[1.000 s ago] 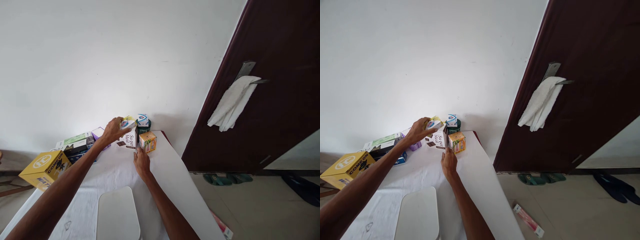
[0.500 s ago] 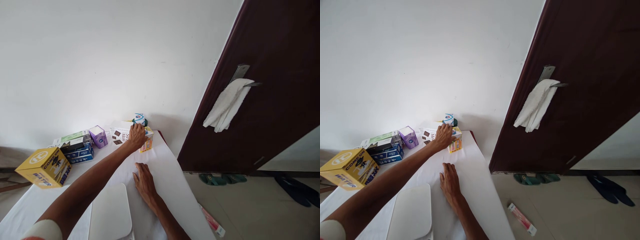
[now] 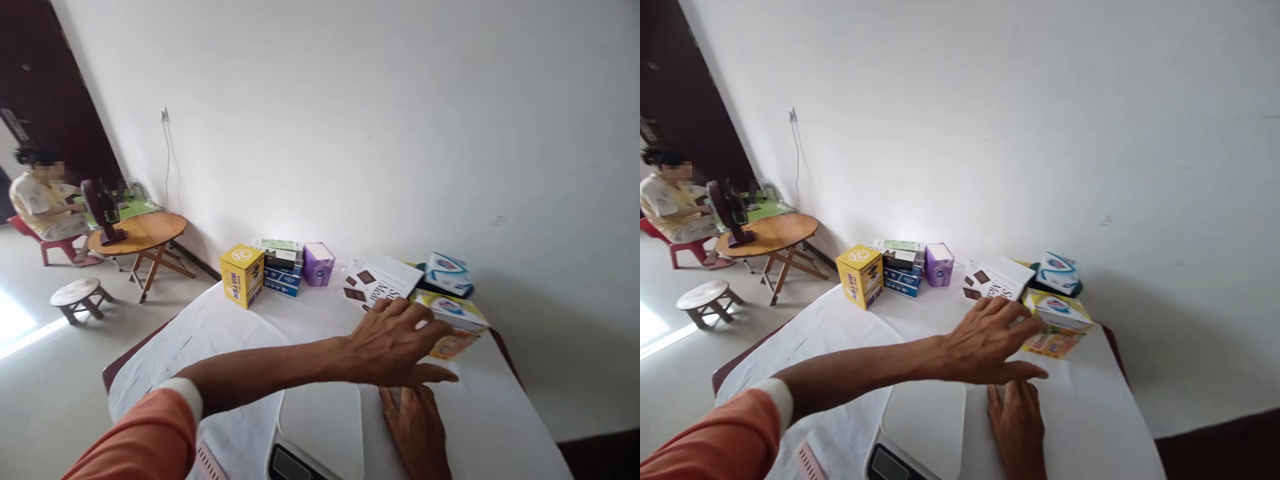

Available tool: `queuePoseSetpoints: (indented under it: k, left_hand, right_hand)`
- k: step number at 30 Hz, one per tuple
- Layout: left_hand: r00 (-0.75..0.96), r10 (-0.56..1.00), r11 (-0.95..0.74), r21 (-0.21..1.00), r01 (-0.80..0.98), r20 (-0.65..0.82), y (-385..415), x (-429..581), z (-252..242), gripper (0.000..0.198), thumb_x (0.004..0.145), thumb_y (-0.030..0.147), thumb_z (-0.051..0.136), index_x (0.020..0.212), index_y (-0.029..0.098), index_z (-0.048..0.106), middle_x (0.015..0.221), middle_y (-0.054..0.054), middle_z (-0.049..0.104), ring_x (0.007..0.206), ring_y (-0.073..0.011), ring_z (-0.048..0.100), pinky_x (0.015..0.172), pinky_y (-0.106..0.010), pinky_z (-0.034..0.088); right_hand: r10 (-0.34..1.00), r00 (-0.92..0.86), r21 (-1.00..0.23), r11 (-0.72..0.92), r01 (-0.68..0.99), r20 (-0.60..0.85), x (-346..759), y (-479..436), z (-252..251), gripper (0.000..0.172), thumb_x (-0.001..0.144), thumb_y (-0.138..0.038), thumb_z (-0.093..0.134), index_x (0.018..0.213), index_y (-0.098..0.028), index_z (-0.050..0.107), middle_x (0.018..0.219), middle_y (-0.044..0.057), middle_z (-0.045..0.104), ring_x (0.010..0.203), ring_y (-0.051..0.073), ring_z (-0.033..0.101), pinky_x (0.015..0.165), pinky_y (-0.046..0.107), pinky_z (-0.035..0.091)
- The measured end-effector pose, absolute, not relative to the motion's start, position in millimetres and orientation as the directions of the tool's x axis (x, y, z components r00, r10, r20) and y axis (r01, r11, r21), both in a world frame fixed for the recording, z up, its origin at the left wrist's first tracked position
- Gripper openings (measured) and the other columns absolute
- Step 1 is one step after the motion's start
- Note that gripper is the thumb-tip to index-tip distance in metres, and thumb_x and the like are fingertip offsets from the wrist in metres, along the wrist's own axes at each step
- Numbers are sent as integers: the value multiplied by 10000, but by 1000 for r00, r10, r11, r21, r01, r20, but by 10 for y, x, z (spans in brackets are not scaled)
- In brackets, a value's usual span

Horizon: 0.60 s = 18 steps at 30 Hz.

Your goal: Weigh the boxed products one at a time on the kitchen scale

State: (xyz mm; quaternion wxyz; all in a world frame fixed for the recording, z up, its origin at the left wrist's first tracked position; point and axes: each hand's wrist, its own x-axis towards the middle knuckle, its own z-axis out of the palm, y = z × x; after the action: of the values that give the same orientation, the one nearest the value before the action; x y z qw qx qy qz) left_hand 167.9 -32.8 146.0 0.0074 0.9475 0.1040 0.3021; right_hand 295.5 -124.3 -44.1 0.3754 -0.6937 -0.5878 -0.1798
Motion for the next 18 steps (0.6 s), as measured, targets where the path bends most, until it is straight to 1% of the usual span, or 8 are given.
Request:
queuePoseSetpoints:
  k: [3, 5, 7, 9, 10, 12, 14, 18]
  left_hand:
    - [658, 328, -943, 199, 266, 677, -340, 802, 1461, 612, 939, 505, 650, 1426, 184, 466, 1376, -133, 564, 1241, -278, 528, 1052, -439, 455]
    - [429, 470, -858, 287, 425, 771, -167, 262, 1436, 675, 910, 435, 707, 1475, 239, 393, 1433, -133, 504, 1322, -302, 472, 1114, -490, 411]
    - [168, 552, -717, 363, 595, 817, 118, -168, 1360, 791, 858, 388, 773, 1502, 257, 332, 1471, -157, 439, 1373, -352, 408, 1134, -560, 372]
    - [-20, 661, -529, 485, 697, 750, 421, -463, 1231, 1008, 746, 399, 871, 1522, 198, 258, 1537, -232, 322, 1419, -421, 324, 1164, -626, 294]
    - [-95, 726, -433, 561, 705, 681, 552, -561, 1152, 1065, 698, 397, 901, 1511, 182, 247, 1551, -255, 283, 1439, -450, 286, 1167, -650, 268]
    - [-156, 835, -297, 672, 678, 527, 747, -670, 988, 1117, 608, 385, 941, 1470, 181, 261, 1515, -260, 321, 1435, -474, 301, 1143, -674, 294]
    - [-150, 885, -262, 738, 622, 440, 851, -695, 846, 1067, 566, 368, 945, 1405, 209, 306, 1438, -208, 422, 1401, -440, 391, 1111, -636, 374]
    - [-206, 886, -270, 823, 499, 415, 872, -686, 715, 763, 586, 337, 898, 1165, 227, 413, 1192, -94, 578, 1188, -331, 603, 1001, -528, 512]
  right_hand:
    - [694, 200, -262, -18, 965, 691, 2950, -1246, -446, 421, 1018, -537, 340, 1097, -198, 577, 960, 154, 674, 909, 332, 619, 811, 467, 526]
    - [696, 182, -247, -7, 969, 694, 2928, -1255, -421, 406, 1021, -513, 361, 1142, -187, 571, 999, 148, 688, 919, 320, 623, 804, 449, 529]
    - [693, 181, -231, -21, 973, 698, 2906, -1252, -394, 402, 1023, -495, 362, 1145, -177, 574, 985, 146, 690, 915, 319, 619, 794, 443, 530]
    - [695, 191, -229, -39, 973, 693, 2890, -1241, -377, 399, 1022, -484, 361, 1134, -169, 579, 994, 152, 691, 922, 320, 614, 798, 444, 530]
    - [696, 196, -232, -44, 972, 690, 2883, -1235, -373, 398, 1020, -480, 362, 1128, -166, 581, 1001, 156, 692, 924, 319, 613, 802, 445, 530]
    - [702, 208, -248, -46, 968, 681, 2873, -1229, -371, 395, 1015, -477, 367, 1122, -165, 584, 1016, 163, 692, 927, 317, 616, 812, 449, 528]
    - [709, 236, -292, -44, 955, 664, 2868, -1231, -370, 391, 1002, -479, 383, 1117, -165, 586, 1020, 167, 689, 929, 317, 618, 822, 456, 525]
    - [716, 292, -381, -38, 924, 634, 2870, -1247, -349, 374, 971, -471, 428, 1118, -166, 585, 1005, 160, 686, 942, 318, 615, 838, 466, 521]
